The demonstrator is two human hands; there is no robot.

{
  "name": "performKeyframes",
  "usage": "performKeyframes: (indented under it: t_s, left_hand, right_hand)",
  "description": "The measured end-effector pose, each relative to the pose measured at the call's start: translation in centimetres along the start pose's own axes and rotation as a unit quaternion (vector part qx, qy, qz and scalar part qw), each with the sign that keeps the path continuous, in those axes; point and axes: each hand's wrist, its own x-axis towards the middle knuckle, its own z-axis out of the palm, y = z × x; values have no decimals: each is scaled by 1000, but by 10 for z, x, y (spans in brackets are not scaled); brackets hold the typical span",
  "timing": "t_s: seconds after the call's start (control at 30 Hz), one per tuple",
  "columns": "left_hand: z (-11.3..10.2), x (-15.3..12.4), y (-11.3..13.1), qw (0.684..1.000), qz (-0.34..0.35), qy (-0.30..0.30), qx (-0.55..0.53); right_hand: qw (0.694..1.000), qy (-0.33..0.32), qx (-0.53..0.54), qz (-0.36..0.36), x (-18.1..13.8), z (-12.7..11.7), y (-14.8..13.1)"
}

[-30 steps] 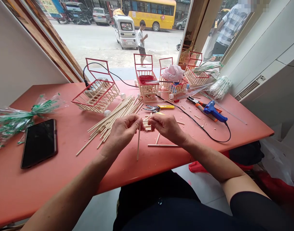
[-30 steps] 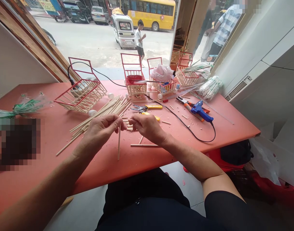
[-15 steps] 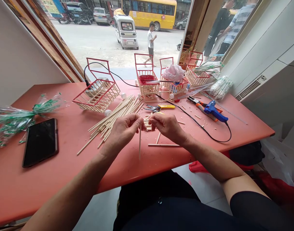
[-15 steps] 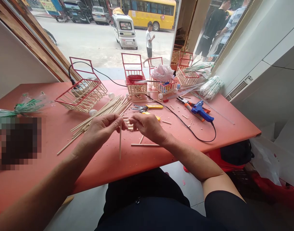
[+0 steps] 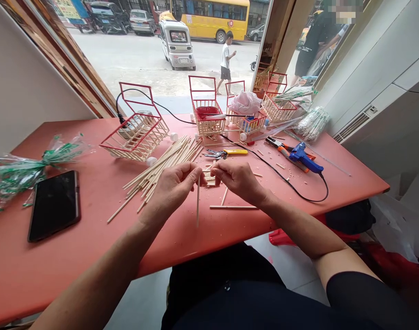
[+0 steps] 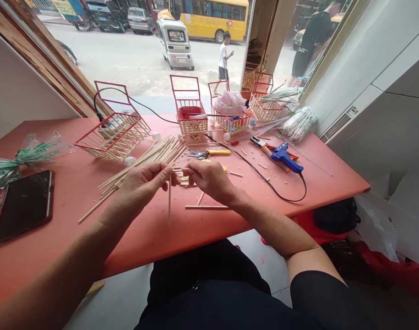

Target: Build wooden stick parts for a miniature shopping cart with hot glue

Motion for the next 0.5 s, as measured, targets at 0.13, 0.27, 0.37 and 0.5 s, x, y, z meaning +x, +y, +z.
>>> performKeyframes:
  t_s: [0.13,0.27,0.37,0.5]
  left_hand:
    - [-1,-1,1,1000,2,-1,7]
    - [-1,-1,0,1000,3,-2,5]
    - [-1,-2,-1,1000,-1,-4,6]
    - [0,-2,0,1000,-3,-4,10]
  right_hand:
    - [1000,2,10,-14,0,2,1]
    - [1000,5,12,-24,0,2,0]
    - [1000,3,11,-22,0,2,0]
    - [1000,-1,8,-12,0,2,1]
